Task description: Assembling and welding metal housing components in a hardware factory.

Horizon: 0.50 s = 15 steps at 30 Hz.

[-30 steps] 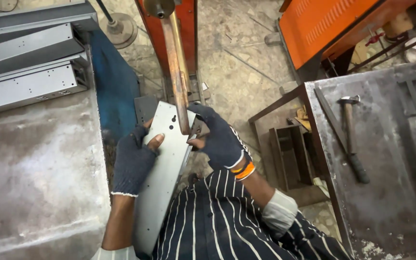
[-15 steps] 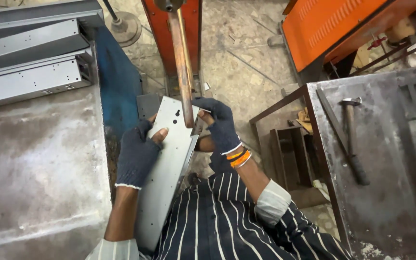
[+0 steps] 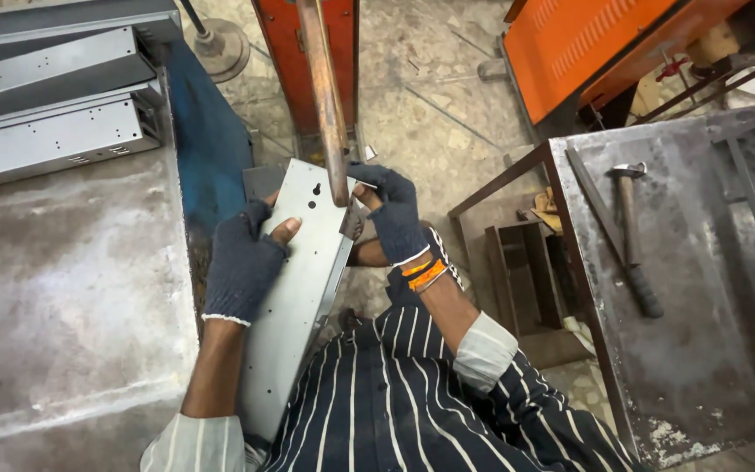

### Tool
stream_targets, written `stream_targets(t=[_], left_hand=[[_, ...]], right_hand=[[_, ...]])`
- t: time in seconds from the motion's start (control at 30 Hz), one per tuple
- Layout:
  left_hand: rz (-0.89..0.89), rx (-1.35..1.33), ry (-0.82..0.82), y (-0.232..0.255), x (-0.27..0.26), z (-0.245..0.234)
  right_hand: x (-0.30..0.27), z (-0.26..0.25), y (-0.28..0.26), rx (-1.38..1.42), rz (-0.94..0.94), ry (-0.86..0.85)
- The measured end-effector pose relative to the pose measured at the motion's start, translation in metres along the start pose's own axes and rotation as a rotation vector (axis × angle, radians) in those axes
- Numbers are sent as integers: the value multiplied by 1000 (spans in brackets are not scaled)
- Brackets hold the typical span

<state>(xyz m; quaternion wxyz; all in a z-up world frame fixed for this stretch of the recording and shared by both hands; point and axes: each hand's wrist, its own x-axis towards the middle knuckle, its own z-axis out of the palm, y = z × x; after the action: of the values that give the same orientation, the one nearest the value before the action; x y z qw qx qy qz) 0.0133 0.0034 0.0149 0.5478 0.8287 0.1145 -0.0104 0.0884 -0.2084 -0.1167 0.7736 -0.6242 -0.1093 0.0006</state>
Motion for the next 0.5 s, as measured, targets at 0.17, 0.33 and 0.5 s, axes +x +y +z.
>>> stream_targets(t=[0.17,0.33,0.5], left_hand=[[64,1,-1,-4,1,1],[100,7,2,-2,0,2],[14,35,-6,10,-1,2]], right_hand=[[6,2,-5,-38,-40,-15],[9,-3,-4,-90,-44,-15],[8,-4,-4,-57,-31,-26]])
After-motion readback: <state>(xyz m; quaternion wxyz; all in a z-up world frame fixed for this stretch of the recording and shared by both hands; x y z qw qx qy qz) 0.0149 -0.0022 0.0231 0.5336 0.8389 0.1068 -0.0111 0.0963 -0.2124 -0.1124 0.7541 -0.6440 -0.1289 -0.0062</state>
